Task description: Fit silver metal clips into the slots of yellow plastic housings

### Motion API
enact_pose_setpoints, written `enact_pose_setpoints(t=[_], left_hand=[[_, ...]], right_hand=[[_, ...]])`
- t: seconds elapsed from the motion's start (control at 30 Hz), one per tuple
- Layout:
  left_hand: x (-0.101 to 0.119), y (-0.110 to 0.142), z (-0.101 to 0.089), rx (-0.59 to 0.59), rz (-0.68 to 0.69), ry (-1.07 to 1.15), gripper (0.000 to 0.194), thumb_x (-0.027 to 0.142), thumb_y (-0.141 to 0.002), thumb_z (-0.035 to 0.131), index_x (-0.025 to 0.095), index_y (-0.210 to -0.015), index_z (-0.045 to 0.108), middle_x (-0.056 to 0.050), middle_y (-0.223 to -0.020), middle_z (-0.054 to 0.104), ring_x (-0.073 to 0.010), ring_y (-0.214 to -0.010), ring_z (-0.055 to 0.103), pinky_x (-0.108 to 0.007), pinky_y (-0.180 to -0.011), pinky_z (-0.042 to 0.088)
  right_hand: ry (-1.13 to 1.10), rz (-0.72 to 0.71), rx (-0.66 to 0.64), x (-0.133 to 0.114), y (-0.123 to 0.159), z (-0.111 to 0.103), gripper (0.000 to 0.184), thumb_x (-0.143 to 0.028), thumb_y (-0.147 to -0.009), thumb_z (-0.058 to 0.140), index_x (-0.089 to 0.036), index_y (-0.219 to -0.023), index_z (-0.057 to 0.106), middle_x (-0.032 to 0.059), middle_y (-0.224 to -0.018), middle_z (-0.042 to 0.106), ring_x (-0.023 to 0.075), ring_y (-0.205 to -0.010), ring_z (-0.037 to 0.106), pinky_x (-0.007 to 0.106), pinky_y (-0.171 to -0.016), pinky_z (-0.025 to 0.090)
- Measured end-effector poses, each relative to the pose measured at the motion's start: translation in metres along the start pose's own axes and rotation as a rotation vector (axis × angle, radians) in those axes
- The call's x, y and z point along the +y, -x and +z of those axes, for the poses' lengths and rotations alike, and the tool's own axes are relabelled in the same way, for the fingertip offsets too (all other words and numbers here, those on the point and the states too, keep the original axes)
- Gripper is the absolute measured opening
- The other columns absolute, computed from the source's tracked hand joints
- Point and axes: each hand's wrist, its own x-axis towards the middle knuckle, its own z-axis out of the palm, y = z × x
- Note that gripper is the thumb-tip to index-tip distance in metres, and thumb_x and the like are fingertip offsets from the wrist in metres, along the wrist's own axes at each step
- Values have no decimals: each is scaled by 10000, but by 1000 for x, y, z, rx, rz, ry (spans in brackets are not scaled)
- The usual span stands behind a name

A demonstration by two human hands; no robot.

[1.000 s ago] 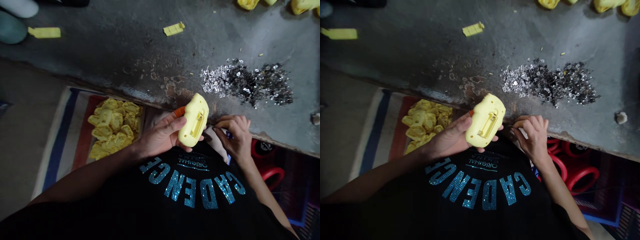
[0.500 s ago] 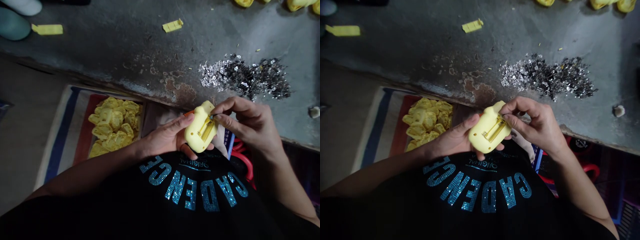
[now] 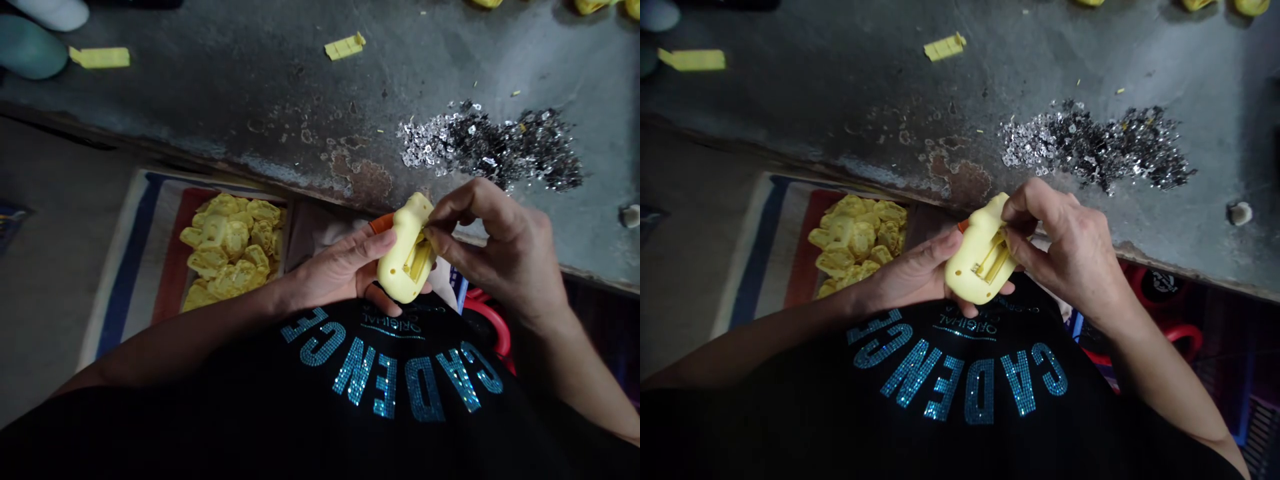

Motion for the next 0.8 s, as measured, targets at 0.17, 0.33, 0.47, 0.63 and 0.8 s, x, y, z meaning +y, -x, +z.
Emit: enact_pose_setpoints(t=[0.17, 0.33, 0.47, 0.63, 0.8], left_hand=[[-2, 1, -5, -24, 9, 35, 705, 622, -1000, 877, 290, -1577, 644, -110, -1354, 848, -301, -1114, 885, -270, -697, 737], [-2, 1, -12, -69, -26, 81, 792, 659, -1095, 733, 201, -1714, 545, -217, -1479, 799, -316, -1150, 882, -264, -717, 734], [-1, -2, -15, -124, -53, 112, 911, 679, -1065, 755, 223, -1793, 451, -232, -1543, 768, -322, -1134, 889, -250, -683, 723], [-2, -5, -19, -169, -57, 101, 964, 683, -1035, 781, 230, -1807, 419, -228, -1543, 769, -342, -1136, 890, -291, -699, 743], [-8, -5, -23, -199, -44, 79, 985, 754, -1017, 773, 223, -1782, 453, -217, -1461, 809, -324, -1089, 897, -323, -754, 762]], right_hand=[[33, -42, 44, -1, 2, 7, 166, -170, -1030, 767, -293, -1055, 659, -62, -925, 776, 148, -767, 726, 330, -748, 539], [205, -111, 163, -5, 10, 10, 153, -143, -1057, 769, -278, -1098, 711, -38, -961, 839, 167, -764, 736, 370, -786, 502], [341, -169, 166, -4, 20, 10, 231, -160, -1092, 749, -314, -1264, 757, 14, -1137, 892, 223, -861, 772, 442, -842, 469], [418, -259, 180, 1, 31, 16, 336, -216, -1125, 713, -325, -1440, 755, 33, -1269, 894, 264, -914, 783, 481, -843, 457], [454, -281, 214, 8, 43, 24, 516, -217, -1121, 720, -340, -1621, 687, 40, -1296, 893, 271, -911, 790, 495, -835, 464]])
